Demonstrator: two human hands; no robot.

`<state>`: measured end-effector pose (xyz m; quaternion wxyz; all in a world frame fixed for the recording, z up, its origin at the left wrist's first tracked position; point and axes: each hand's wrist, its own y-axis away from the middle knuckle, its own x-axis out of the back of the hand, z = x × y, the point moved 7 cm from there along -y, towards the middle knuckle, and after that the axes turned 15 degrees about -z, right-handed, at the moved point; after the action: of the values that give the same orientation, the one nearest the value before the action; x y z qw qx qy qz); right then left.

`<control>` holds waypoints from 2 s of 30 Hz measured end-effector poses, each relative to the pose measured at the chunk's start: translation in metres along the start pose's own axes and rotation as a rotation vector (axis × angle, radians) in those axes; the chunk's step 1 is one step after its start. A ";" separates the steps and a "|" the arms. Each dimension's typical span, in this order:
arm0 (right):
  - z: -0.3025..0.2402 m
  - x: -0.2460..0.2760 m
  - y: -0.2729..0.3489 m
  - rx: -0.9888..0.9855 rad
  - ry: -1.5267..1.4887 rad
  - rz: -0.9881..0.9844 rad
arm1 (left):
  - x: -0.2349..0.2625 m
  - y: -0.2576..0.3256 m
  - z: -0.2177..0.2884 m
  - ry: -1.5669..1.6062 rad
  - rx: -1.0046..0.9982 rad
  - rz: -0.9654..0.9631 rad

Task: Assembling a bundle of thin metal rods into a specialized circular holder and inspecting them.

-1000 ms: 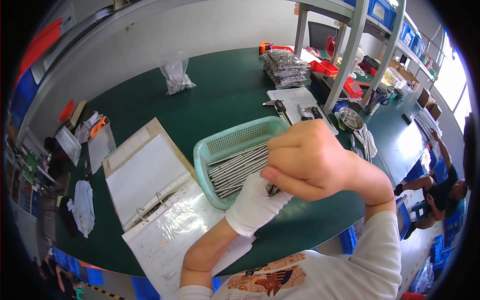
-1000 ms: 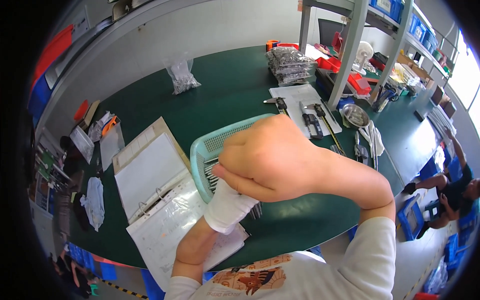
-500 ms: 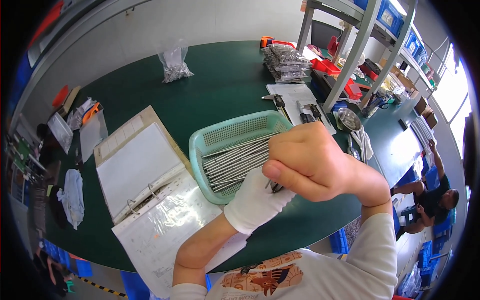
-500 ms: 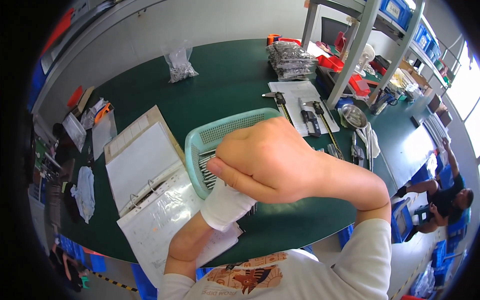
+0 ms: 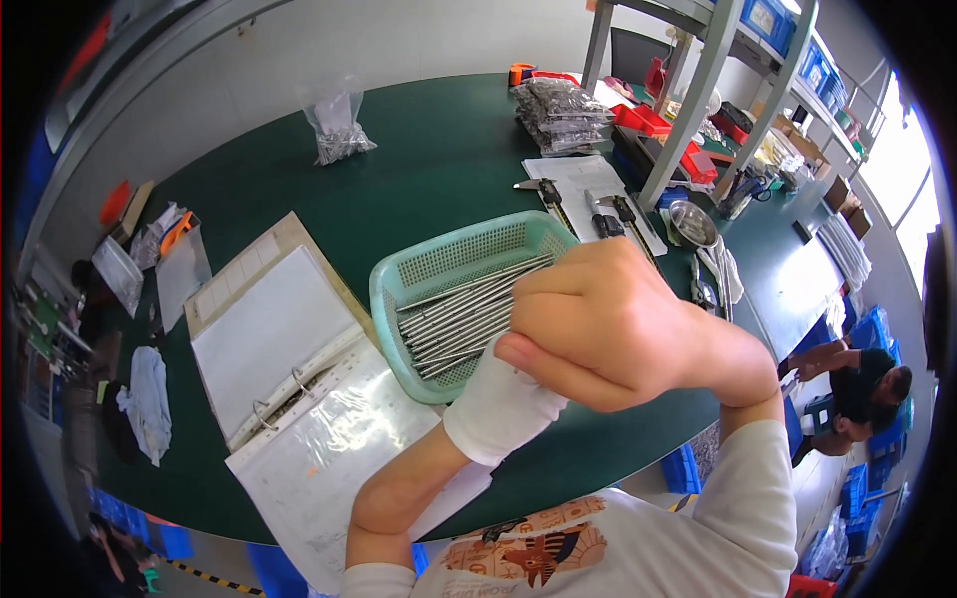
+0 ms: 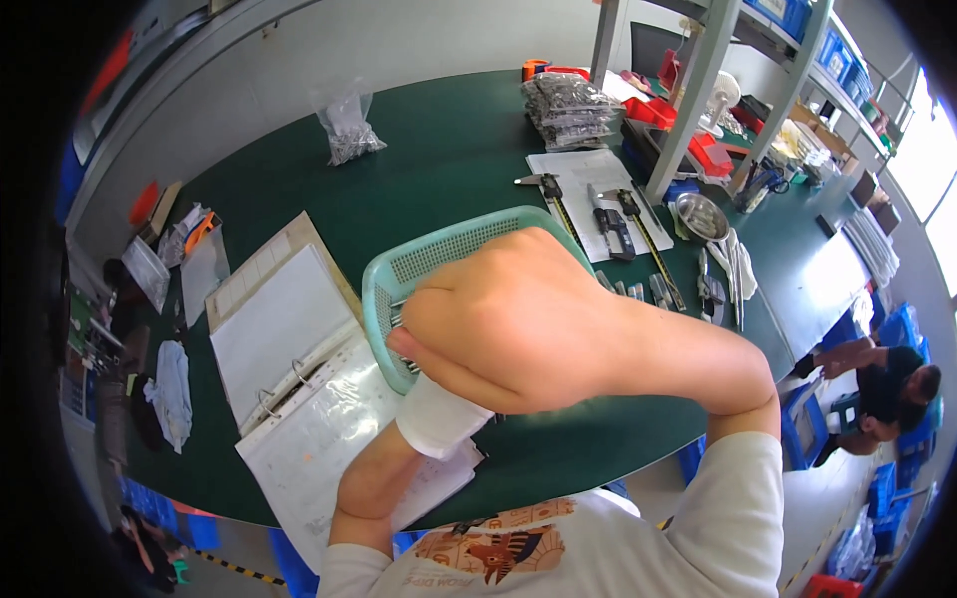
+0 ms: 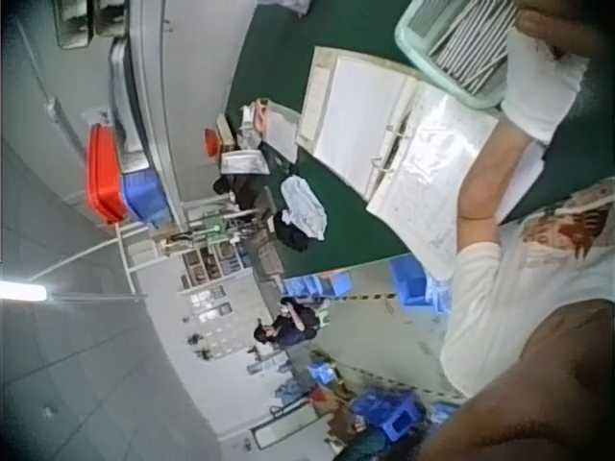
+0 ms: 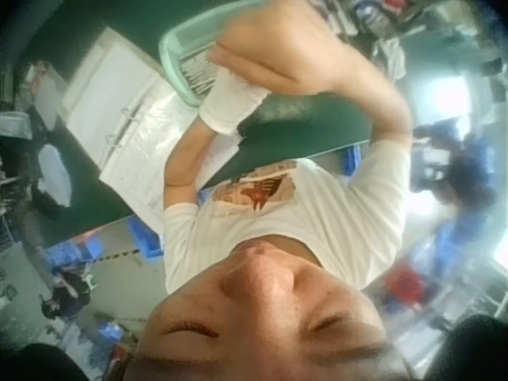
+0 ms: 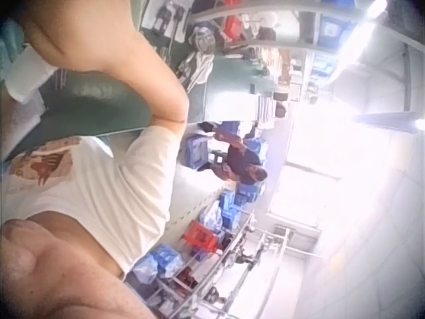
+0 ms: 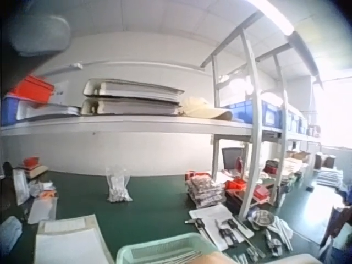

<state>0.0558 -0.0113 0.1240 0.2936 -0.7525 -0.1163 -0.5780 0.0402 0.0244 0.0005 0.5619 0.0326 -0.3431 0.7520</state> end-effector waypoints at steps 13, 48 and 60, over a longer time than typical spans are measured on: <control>0.087 0.019 0.164 -0.325 -0.887 1.093 | 0.000 -0.004 -0.014 0.604 0.360 0.256; 0.157 0.017 0.237 -0.252 -1.049 1.479 | 0.048 -0.086 -0.163 -0.742 0.692 -0.014; 0.159 0.014 0.222 -0.270 -1.055 1.351 | 0.026 -0.082 -0.184 -1.147 0.672 -0.371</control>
<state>0.3022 -0.0998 0.0437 0.3898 -0.8586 0.3039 0.1359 0.1642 0.1588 -0.0893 0.3704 0.6558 -0.3234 0.5729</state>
